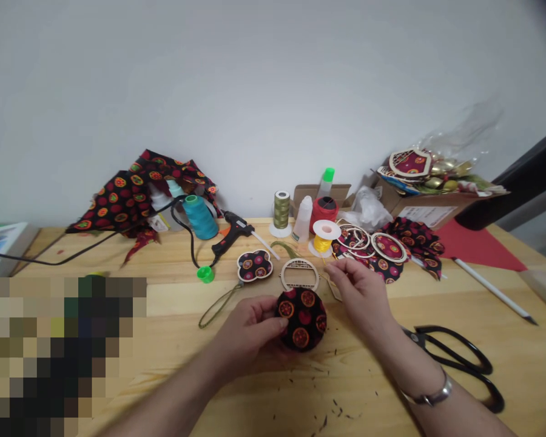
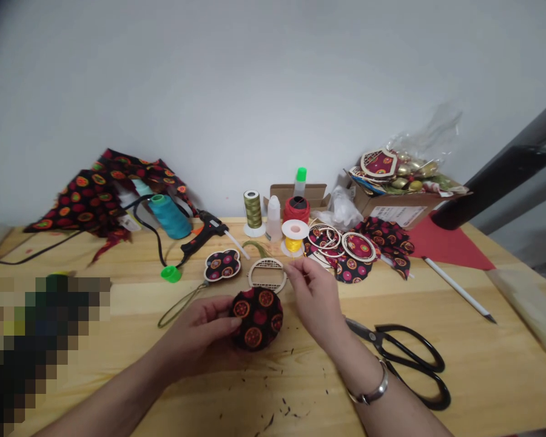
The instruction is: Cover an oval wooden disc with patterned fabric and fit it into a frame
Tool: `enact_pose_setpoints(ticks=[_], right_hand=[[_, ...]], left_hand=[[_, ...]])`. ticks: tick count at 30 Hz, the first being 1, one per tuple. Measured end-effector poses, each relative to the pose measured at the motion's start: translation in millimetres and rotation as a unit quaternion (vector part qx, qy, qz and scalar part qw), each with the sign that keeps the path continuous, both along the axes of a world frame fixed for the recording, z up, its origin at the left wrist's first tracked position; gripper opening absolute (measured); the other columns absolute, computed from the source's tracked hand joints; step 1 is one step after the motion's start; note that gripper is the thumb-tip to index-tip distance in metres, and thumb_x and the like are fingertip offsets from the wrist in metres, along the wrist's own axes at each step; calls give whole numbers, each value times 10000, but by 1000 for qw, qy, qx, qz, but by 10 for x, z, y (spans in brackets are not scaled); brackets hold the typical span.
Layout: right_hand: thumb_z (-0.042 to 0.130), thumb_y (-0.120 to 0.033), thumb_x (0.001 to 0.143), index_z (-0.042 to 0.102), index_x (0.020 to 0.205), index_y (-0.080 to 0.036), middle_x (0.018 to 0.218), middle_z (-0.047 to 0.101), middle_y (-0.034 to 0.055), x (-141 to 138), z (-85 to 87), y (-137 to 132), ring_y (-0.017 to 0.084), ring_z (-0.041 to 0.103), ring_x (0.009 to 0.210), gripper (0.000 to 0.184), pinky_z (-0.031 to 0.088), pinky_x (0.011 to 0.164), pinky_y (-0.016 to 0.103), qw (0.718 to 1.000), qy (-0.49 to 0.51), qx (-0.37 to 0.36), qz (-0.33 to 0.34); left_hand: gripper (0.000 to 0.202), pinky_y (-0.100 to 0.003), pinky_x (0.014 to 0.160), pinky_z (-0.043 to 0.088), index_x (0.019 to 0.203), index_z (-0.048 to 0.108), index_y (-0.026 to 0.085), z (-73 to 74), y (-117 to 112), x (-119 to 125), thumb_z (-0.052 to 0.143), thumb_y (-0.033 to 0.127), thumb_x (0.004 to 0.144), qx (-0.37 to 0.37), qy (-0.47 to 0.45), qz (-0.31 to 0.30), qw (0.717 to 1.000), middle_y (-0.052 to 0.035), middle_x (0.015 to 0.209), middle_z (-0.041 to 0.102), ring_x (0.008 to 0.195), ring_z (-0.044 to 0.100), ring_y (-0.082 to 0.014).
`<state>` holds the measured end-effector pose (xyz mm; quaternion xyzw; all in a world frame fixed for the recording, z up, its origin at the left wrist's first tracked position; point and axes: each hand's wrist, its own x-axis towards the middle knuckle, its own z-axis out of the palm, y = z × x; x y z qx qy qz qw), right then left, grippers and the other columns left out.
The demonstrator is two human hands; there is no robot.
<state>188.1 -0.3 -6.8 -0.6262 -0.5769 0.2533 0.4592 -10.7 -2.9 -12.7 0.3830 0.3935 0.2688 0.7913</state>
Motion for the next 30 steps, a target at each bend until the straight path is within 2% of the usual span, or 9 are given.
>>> enact_pose_setpoints(ticks=[2, 6, 12, 14, 16, 17, 19, 25, 30], right_hand=[[452, -391, 862, 486, 606, -199, 517, 415, -41, 51, 9, 13, 120, 398, 523, 321, 327, 510, 241, 1000, 2, 7, -22], [414, -472, 867, 428, 570, -202, 485, 362, -57, 107, 11, 32, 103, 338, 474, 401, 269, 459, 230, 999, 26, 11, -39], [458, -451, 857, 300, 459, -219, 434, 290, -63, 77, -30, 60, 94, 280, 425, 487, 271, 434, 238, 1000, -2, 19, -1], [562, -360, 805, 424, 485, -202, 503, 442, -26, 71, -67, 76, 135, 421, 532, 383, 360, 533, 264, 997, -52, 43, 27], [620, -235, 750, 584, 667, -193, 715, 601, 28, 77, -103, 92, 201, 510, 753, 100, 406, 694, 327, 990, -117, 73, 35], [622, -184, 738, 618, 785, -194, 817, 631, 49, 84, -117, 98, 224, 508, 842, 48, 403, 754, 359, 984, -154, 85, 37], [610, -140, 746, 629, 896, -199, 892, 645, 63, 99, -136, 103, 237, 492, 894, 162, 405, 791, 394, 970, -216, 100, 52], [619, -163, 783, 662, 852, -222, 891, 647, 48, 83, -127, 85, 247, 457, 951, 101, 418, 801, 423, 931, -313, 91, 166], [604, -115, 790, 650, 864, -208, 962, 625, 64, 53, -119, 93, 256, 422, 987, 128, 410, 829, 442, 915, -341, 89, 196]], left_hand=[[332, -347, 656, 538, 1006, 693, 162, -20, -18, -6, 701, 260, 689, -17, -13, -39, 999, -89, 832, 734, 714, 685, -225], [349, -299, 651, 524, 1040, 683, 143, -24, -37, -10, 674, 248, 708, -2, 3, -108, 994, -86, 803, 731, 741, 681, -211], [324, -240, 581, 504, 1030, 690, 156, -15, -41, -24, 655, 241, 718, 12, 21, -133, 991, -65, 790, 714, 652, 644, -150], [332, -231, 564, 500, 1027, 690, 152, -15, -44, -28, 661, 247, 710, 7, 22, -137, 990, -64, 785, 710, 629, 635, -139], [343, -222, 538, 495, 1029, 689, 149, -12, -46, -30, 665, 250, 702, 4, 24, -138, 990, -61, 772, 706, 603, 626, -132], [344, -221, 533, 495, 1026, 689, 148, -10, -46, -31, 667, 251, 699, 4, 26, -136, 990, -59, 764, 704, 597, 623, -130], [344, -219, 529, 495, 1026, 688, 148, -6, -46, -32, 665, 250, 698, 4, 28, -138, 990, -56, 762, 701, 594, 619, -128], [344, -212, 528, 485, 1029, 683, 148, 5, -45, -34, 656, 252, 702, 7, 30, -139, 990, -54, 781, 696, 590, 600, -116], [341, -209, 568, 485, 1025, 687, 154, 29, -47, -29, 663, 247, 698, 6, 17, -142, 990, -50, 789, 704, 647, 620, -129]])
